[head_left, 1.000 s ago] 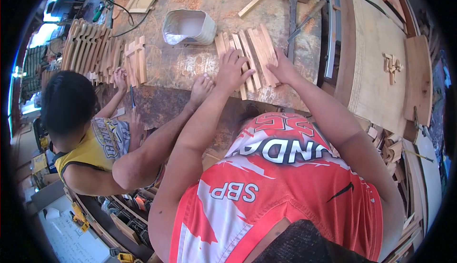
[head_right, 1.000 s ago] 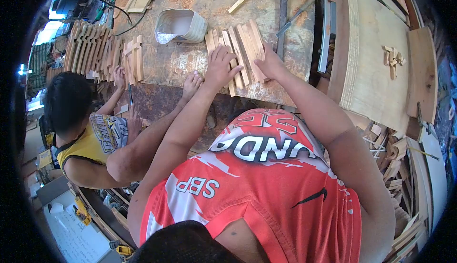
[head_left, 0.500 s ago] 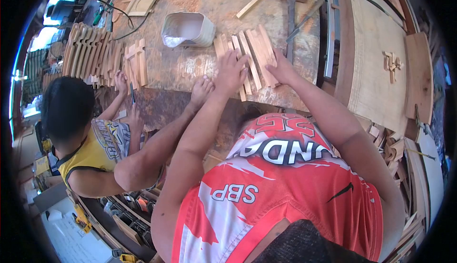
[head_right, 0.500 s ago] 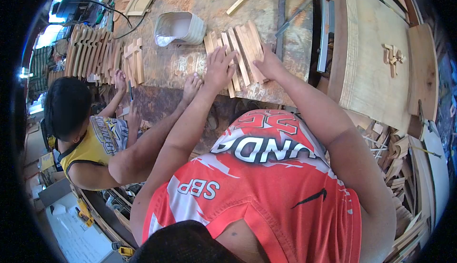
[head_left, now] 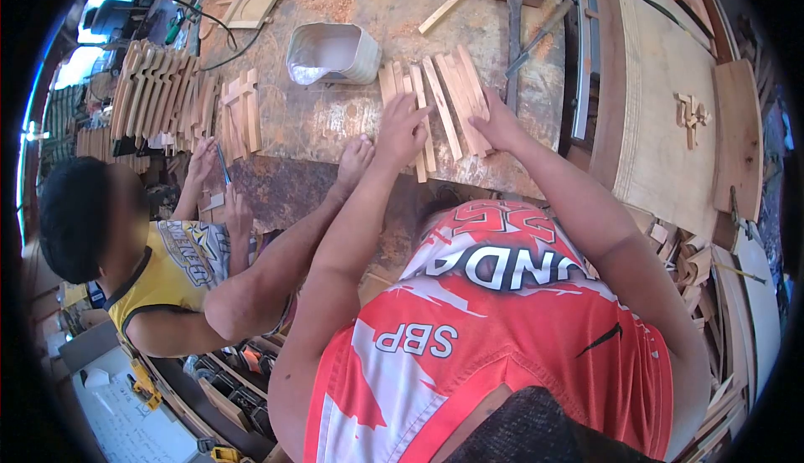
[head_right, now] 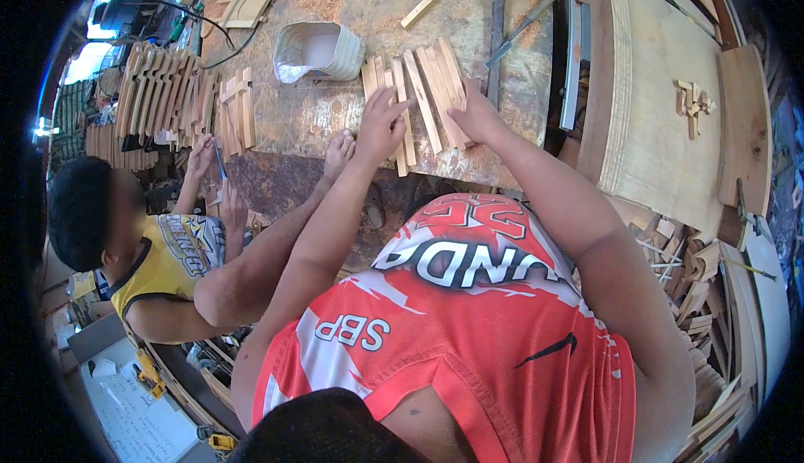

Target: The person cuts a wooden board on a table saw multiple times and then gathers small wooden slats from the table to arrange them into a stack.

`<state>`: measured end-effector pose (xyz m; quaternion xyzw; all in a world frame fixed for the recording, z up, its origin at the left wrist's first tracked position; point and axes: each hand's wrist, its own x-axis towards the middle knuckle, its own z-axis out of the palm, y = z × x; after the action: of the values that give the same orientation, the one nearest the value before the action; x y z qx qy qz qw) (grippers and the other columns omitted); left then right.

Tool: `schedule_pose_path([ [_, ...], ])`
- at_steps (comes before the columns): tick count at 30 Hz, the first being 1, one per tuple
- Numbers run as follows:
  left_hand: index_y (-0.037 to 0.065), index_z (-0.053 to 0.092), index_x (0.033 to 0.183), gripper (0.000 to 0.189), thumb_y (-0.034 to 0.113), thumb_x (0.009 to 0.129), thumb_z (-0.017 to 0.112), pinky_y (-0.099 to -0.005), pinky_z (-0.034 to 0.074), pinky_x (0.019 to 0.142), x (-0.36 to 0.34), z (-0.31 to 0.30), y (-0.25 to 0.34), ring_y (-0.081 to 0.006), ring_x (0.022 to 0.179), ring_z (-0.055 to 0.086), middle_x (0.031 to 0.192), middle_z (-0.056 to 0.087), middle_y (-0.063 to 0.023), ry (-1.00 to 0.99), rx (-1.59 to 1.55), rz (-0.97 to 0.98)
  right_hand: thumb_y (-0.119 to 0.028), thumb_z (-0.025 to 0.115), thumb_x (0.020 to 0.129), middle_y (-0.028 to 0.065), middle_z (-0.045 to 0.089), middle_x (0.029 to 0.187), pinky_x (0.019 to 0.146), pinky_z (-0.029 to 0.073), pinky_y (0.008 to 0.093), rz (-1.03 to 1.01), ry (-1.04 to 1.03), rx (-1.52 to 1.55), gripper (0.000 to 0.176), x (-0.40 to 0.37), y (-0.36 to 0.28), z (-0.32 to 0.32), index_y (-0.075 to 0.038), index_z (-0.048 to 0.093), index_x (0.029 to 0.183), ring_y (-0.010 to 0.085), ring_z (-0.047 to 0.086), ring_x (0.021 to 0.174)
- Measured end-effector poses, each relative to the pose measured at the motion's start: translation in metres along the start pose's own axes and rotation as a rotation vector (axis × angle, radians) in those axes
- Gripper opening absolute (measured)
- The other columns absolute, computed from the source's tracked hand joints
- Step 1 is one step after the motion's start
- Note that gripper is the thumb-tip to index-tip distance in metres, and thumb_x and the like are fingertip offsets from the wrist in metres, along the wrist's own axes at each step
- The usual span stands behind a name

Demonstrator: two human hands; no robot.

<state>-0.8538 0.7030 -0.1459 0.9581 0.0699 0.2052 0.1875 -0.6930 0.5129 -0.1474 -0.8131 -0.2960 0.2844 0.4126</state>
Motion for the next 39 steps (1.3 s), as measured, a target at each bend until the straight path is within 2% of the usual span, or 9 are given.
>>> schedule_pose_path([
  [7,0.006,0.069,0.11,0.031,0.011,0.08,0.072,-0.046,0.04,0.105,-0.009,0.006,0.0,-0.0362,0.123,0.05,0.13,0.056,-0.0161,0.062,-0.075,-0.1,-0.017,0.071,0.086,0.0315,0.058,0.125,0.101,0.046,0.0455,0.014,-0.017,-0.008,0.074,0.002,0.004,0.001,0.001,0.03,0.145,0.0445,0.058,0.118],
  [10,0.01,0.068,0.114,0.036,0.017,0.079,0.074,-0.0482,0.036,0.108,0.0,0.005,0.01,-0.0374,0.127,0.046,0.132,0.053,-0.0173,0.057,-0.047,-0.129,-0.017,0.071,0.086,0.0315,0.058,0.124,0.101,0.046,0.0454,0.009,-0.015,-0.023,0.074,0.002,0.002,0.0,0.001,0.029,0.144,0.0446,0.058,0.118],
  [12,0.013,0.068,0.114,0.037,0.025,0.08,0.075,-0.0508,0.033,0.109,0.016,-0.003,0.029,-0.0383,0.13,0.041,0.134,0.05,-0.0172,0.049,0.077,-0.01,-0.017,0.071,0.086,0.0316,0.058,0.124,0.101,0.046,0.0453,0.003,-0.019,-0.03,0.074,0.002,0.004,0.001,0.001,0.029,0.144,0.0447,0.058,0.118],
  [15,0.015,0.068,0.113,0.038,0.031,0.079,0.075,-0.0522,0.032,0.109,0.025,0.008,0.033,-0.0393,0.131,0.039,0.133,0.05,-0.0172,0.008,0.13,0.012,-0.018,0.072,0.086,0.032,0.058,0.125,0.101,0.046,0.0456,-0.022,-0.01,0.005,0.074,0.001,0.003,0.001,0.001,0.029,0.144,0.0449,0.058,0.118],
  [25,0.013,0.068,0.101,0.029,0.022,0.076,0.079,-0.049,0.037,0.104,0.009,0.01,0.017,-0.0325,0.119,0.051,0.119,0.057,-0.0113,0.004,0.015,-0.092,-0.018,0.072,0.086,0.0324,0.056,0.128,0.103,0.045,0.0461,0.018,-0.004,-0.046,0.076,-0.003,-0.004,-0.003,0.001,0.029,0.145,0.0451,0.056,0.119],
  [27,0.012,0.068,0.102,0.025,0.014,0.078,0.074,-0.0459,0.041,0.099,0.006,0.01,0.015,-0.0311,0.111,0.055,0.114,0.059,-0.0106,0.073,-0.041,-0.097,-0.018,0.072,0.086,0.0326,0.056,0.129,0.103,0.044,0.0462,0.012,0.003,-0.049,0.076,-0.003,-0.005,-0.004,0.001,0.029,0.145,0.0451,0.056,0.119],
  [33,0.01,0.069,0.105,0.027,0.004,0.078,0.069,-0.0428,0.046,0.09,0.004,0.01,0.006,-0.0319,0.108,0.056,0.111,0.06,-0.012,0.115,-0.062,-0.073,-0.019,0.072,0.086,0.0322,0.055,0.13,0.103,0.044,0.0456,0.041,-0.02,-0.05,0.077,0.001,0.0,-0.001,0.001,0.029,0.146,0.0449,0.056,0.12],
  [37,0.01,0.069,0.109,0.03,0.007,0.079,0.069,-0.0438,0.045,0.093,0.011,0.004,0.016,-0.0319,0.11,0.055,0.114,0.059,-0.0121,0.149,-0.062,-0.1,-0.019,0.072,0.086,0.0305,0.056,0.131,0.103,0.045,0.0452,0.018,-0.02,-0.049,0.076,0.0,-0.003,-0.003,0.0,0.03,0.146,0.044,0.056,0.12],
  [39,0.012,0.066,0.119,0.035,0.012,0.085,0.069,-0.0444,0.043,0.1,0.024,0.0,0.029,-0.0326,0.116,0.053,0.12,0.059,-0.0118,0.062,-0.053,-0.066,-0.019,0.072,0.086,0.0301,0.056,0.13,0.103,0.045,0.045,0.021,-0.022,-0.051,0.076,-0.003,-0.007,-0.005,0.0,0.031,0.146,0.0435,0.056,0.12],
])
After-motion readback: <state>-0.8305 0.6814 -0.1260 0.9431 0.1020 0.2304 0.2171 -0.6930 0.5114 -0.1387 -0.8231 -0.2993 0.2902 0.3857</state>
